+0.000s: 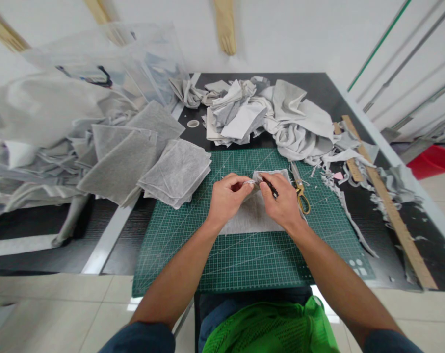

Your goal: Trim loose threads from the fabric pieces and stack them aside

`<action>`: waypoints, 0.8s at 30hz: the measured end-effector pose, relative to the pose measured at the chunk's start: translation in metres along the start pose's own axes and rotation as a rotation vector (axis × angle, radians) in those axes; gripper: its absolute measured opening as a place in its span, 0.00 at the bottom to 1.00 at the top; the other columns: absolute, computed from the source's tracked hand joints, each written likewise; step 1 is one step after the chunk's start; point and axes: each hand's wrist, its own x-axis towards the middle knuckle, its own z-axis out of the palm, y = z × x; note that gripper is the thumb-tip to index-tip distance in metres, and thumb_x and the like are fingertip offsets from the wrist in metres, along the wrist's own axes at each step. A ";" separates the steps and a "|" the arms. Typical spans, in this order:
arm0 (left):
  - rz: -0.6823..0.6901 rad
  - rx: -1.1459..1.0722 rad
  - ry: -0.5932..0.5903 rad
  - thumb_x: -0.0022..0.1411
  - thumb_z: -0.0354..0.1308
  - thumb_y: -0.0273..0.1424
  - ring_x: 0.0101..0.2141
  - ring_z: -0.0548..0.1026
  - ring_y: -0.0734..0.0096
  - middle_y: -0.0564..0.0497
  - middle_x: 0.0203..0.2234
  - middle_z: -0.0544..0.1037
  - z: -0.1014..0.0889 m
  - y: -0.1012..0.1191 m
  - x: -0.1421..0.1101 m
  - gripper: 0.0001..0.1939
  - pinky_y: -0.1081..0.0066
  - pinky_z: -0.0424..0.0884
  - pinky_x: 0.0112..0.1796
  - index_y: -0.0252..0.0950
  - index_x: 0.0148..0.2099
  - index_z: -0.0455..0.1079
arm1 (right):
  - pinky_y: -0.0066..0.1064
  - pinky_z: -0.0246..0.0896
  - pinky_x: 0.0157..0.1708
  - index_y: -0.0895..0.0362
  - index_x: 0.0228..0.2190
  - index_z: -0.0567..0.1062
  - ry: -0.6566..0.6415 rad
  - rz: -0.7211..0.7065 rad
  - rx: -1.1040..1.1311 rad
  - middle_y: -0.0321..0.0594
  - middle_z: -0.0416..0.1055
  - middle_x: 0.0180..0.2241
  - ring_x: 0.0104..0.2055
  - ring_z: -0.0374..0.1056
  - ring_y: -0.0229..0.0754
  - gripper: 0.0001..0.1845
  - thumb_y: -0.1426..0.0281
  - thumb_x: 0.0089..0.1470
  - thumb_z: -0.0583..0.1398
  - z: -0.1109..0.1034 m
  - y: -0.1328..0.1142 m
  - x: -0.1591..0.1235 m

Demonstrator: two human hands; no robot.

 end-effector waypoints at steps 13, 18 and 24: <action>0.036 0.028 0.048 0.58 0.67 0.32 0.26 0.68 0.75 0.55 0.26 0.75 0.000 0.001 -0.001 0.03 0.72 0.66 0.29 0.40 0.35 0.80 | 0.36 0.66 0.32 0.52 0.39 0.77 0.019 0.044 0.050 0.38 0.75 0.33 0.32 0.68 0.42 0.07 0.64 0.59 0.64 0.000 -0.009 -0.001; 0.078 0.064 0.017 0.59 0.67 0.31 0.26 0.69 0.75 0.55 0.26 0.74 0.001 0.001 -0.002 0.02 0.71 0.67 0.30 0.41 0.35 0.81 | 0.37 0.68 0.36 0.52 0.38 0.78 0.008 0.037 0.104 0.38 0.76 0.33 0.34 0.70 0.42 0.05 0.64 0.61 0.64 0.004 -0.005 -0.002; 0.044 0.013 -0.009 0.58 0.68 0.34 0.26 0.68 0.75 0.54 0.26 0.75 0.001 0.005 -0.002 0.04 0.71 0.67 0.29 0.40 0.34 0.79 | 0.34 0.66 0.33 0.53 0.33 0.76 0.043 0.141 0.189 0.37 0.75 0.31 0.32 0.68 0.40 0.09 0.62 0.63 0.61 0.001 -0.005 0.000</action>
